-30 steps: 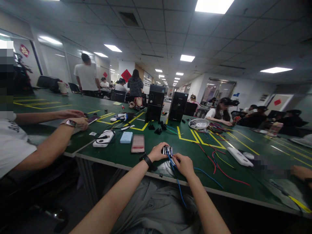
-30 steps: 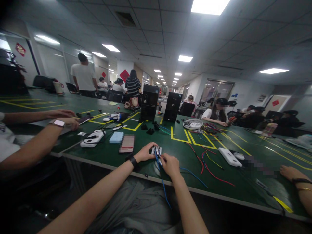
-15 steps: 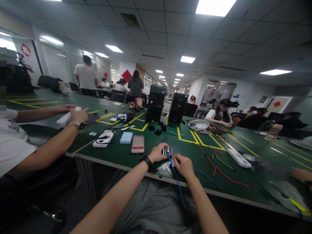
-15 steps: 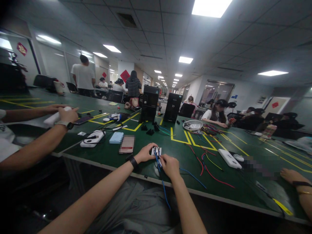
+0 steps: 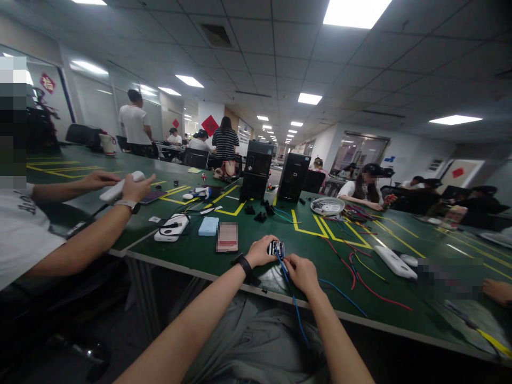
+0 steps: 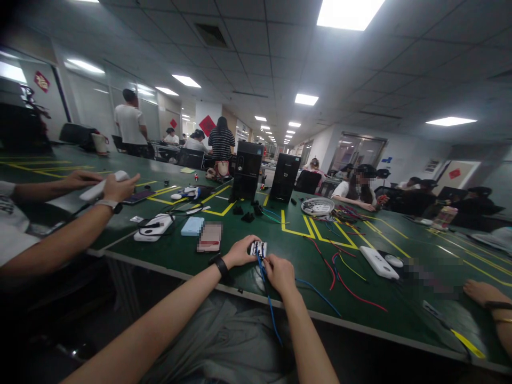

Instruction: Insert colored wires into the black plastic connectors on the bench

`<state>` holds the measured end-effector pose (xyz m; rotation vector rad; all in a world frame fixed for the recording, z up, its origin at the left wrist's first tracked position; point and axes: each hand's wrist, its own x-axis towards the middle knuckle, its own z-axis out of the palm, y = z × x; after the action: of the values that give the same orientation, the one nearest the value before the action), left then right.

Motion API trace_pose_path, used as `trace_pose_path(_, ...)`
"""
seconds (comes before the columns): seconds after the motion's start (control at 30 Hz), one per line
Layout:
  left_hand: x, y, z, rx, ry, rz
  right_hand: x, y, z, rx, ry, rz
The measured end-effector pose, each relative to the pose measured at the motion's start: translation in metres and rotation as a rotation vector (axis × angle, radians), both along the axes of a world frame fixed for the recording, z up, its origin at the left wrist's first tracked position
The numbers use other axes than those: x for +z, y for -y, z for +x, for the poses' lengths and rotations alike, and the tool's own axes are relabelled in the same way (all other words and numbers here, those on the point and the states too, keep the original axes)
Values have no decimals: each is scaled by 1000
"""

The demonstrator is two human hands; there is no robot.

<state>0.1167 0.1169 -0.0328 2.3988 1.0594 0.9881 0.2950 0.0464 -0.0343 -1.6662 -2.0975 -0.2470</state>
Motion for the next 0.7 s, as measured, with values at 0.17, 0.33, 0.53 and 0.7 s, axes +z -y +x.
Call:
trace_pose_path(0.17,1,1,0,-3,-18,-7,1,2,0,-5,-22,22)
trace_pose_path(0.33,-1,-2,1,11,-18,-17,1,1,0,-22,-23,-42)
trace_pose_path(0.53,-3,-3,2,21,-11,-24,5,0,-2,-38,-31,-104)
trace_pose_path(0.7,-5,-4,2,15,1,-24,7,3,-3,-59,-39,-118)
